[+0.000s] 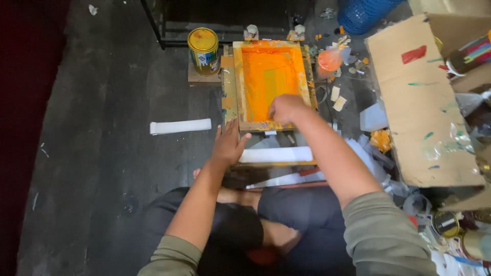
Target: The person sits on the floor and uses a squeegee to spread orange ink across a screen printing frame. They then place a white strip of material under the frame, pull it through, and inspect the printed result before repeating the process.
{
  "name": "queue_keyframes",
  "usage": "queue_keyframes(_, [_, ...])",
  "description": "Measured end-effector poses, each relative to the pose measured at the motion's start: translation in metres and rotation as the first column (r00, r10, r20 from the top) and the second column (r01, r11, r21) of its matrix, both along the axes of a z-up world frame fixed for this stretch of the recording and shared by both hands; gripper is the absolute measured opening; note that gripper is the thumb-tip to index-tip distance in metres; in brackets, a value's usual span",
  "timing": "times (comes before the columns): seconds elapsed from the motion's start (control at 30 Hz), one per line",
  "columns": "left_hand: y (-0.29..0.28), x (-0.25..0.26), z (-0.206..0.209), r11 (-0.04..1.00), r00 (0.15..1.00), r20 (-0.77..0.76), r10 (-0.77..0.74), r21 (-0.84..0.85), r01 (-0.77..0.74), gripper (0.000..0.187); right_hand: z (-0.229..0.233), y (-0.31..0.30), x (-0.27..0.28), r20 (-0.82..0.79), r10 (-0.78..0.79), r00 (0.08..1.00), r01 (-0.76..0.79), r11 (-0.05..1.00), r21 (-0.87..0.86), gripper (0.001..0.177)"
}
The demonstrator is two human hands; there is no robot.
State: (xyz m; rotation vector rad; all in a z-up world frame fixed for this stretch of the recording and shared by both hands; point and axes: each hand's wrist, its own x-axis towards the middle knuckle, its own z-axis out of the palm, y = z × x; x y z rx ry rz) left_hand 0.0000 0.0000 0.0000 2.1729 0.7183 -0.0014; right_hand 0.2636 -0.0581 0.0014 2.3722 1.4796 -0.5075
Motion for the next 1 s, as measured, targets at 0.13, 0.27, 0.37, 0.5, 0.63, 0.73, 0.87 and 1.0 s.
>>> queue_keyframes(0.13, [0.017,0.015,-0.020,0.998,0.998,0.060,0.036,0.051,-0.039,0.080,0.034,0.034,0.032,0.011,-0.001,1.000,0.000,1.000,0.031,0.031])
queue_keyframes(0.27, [0.034,0.034,-0.028,0.991,0.980,0.196,0.042,0.114,-0.066,0.074,0.024,0.069,0.068,0.079,-0.068,0.994,0.051,0.977,0.206,0.026])
queue_keyframes(0.37, [0.041,0.043,-0.040,0.991,0.972,0.227,0.062,0.099,-0.086,0.076,0.009,0.079,0.060,0.119,-0.045,0.992,0.015,0.969,0.246,0.027])
queue_keyframes(0.5, [0.039,0.037,-0.028,0.996,0.982,0.176,0.062,0.057,-0.073,0.077,-0.010,0.062,0.035,0.151,0.033,0.988,-0.089,0.920,0.381,0.040])
queue_keyframes(0.63, [0.034,0.029,-0.029,0.997,0.983,0.171,0.068,0.017,-0.072,0.079,-0.029,0.037,0.030,0.200,0.089,0.976,-0.153,0.930,0.335,0.067])
queue_keyframes(0.73, [0.022,0.018,-0.023,0.998,0.992,0.118,0.055,0.011,-0.057,0.078,0.003,0.013,0.002,0.027,0.039,0.999,-0.044,0.973,0.227,0.053])
queue_keyframes(0.87, [0.004,-0.001,-0.007,0.996,0.996,0.081,0.048,-0.081,-0.041,0.085,0.011,-0.012,-0.018,-0.122,-0.050,0.991,0.063,0.993,0.105,0.045])
queue_keyframes(1.0, [-0.014,-0.023,0.001,0.997,0.998,0.043,0.036,-0.075,-0.033,0.087,0.026,-0.040,-0.049,-0.120,-0.070,0.990,0.084,0.989,0.121,0.049])
